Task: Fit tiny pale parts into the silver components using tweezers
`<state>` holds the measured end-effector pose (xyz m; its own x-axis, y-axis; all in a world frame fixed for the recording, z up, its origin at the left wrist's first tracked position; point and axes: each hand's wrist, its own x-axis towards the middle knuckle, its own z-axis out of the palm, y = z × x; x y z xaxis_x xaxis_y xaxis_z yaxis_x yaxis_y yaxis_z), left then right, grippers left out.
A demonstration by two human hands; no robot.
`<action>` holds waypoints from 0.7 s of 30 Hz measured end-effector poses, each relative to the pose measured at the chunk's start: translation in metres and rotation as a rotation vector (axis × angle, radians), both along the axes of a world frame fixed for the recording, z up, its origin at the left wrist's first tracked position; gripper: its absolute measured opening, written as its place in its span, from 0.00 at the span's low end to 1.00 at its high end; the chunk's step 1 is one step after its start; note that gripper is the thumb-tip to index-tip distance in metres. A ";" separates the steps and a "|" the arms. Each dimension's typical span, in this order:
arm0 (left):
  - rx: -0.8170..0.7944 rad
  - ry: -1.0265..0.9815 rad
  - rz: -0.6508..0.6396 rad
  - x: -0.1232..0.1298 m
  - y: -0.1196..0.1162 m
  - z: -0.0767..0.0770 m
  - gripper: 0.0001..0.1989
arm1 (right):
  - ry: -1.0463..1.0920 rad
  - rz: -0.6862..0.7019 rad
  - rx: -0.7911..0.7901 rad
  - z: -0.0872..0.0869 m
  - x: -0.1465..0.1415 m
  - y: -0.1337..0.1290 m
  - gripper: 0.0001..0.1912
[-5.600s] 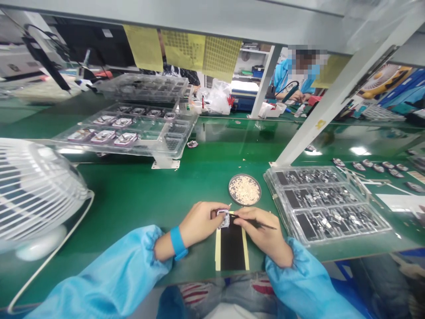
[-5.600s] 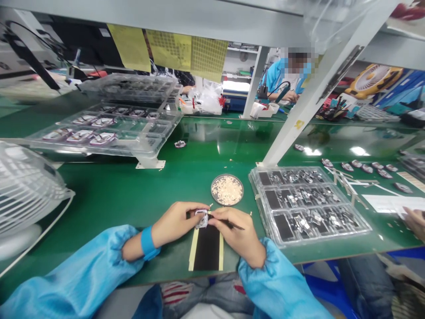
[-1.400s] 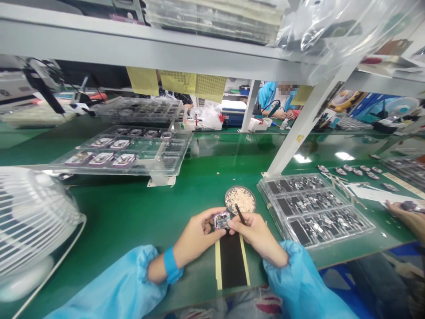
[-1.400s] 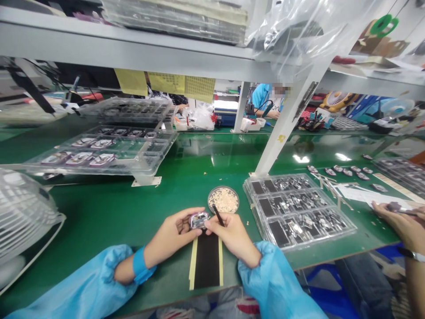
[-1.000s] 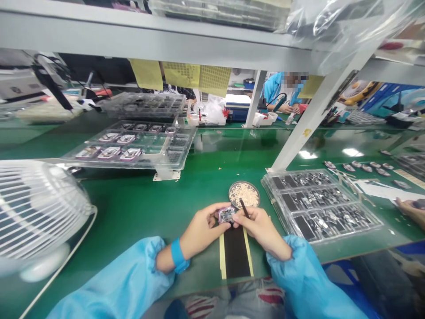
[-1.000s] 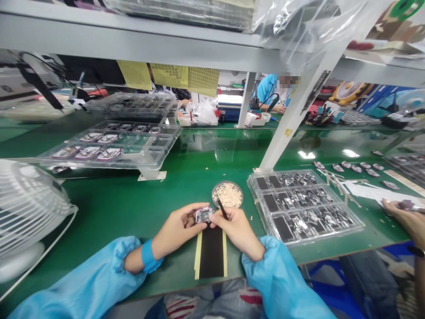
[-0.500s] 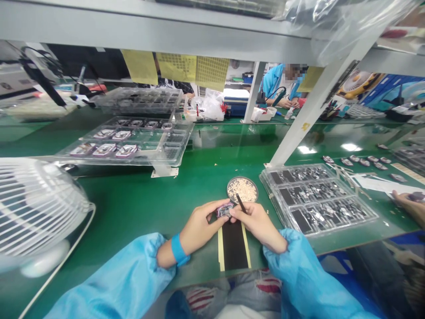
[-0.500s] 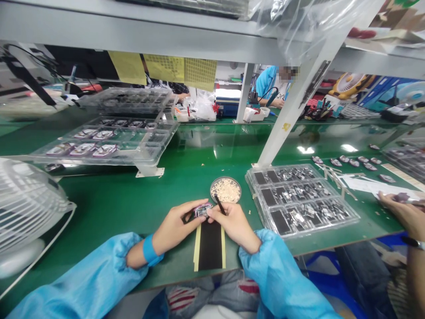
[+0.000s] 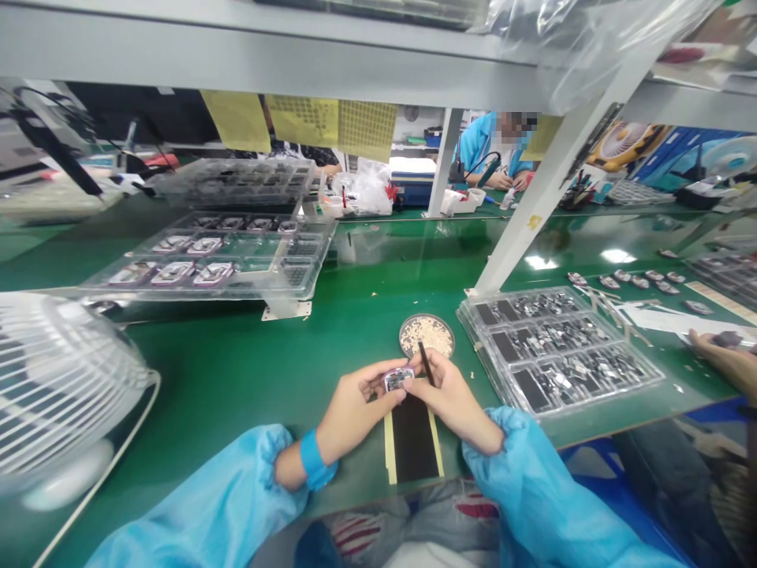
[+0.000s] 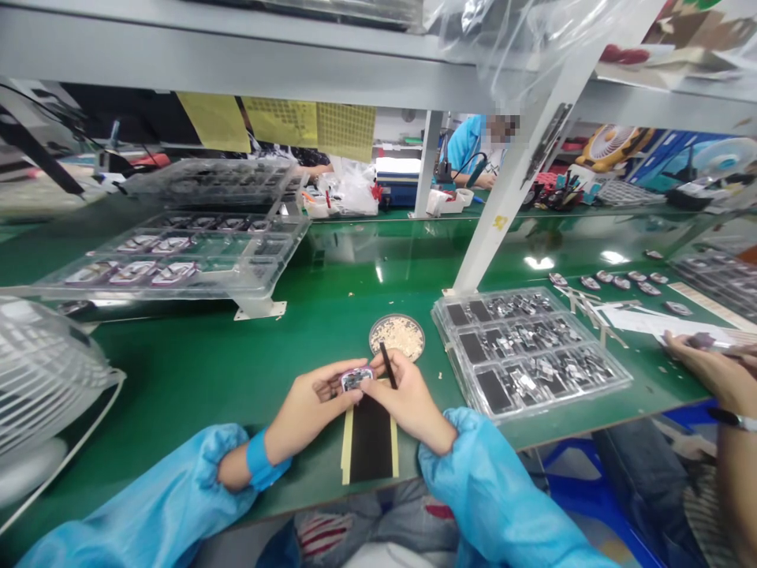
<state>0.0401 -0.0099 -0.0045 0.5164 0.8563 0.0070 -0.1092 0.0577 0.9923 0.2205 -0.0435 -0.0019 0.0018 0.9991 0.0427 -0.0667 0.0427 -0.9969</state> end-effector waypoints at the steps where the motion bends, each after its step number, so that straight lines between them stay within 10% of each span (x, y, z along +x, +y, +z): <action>1: -0.023 -0.031 -0.004 0.001 -0.001 0.001 0.21 | 0.017 0.000 0.002 -0.001 -0.001 0.000 0.12; 13: 0.046 -0.113 0.047 0.007 -0.006 0.008 0.15 | 0.049 -0.035 -0.054 0.001 -0.010 -0.001 0.18; 21: 0.345 0.253 0.119 0.003 -0.007 0.008 0.10 | -0.122 -0.170 0.010 0.004 -0.016 -0.004 0.20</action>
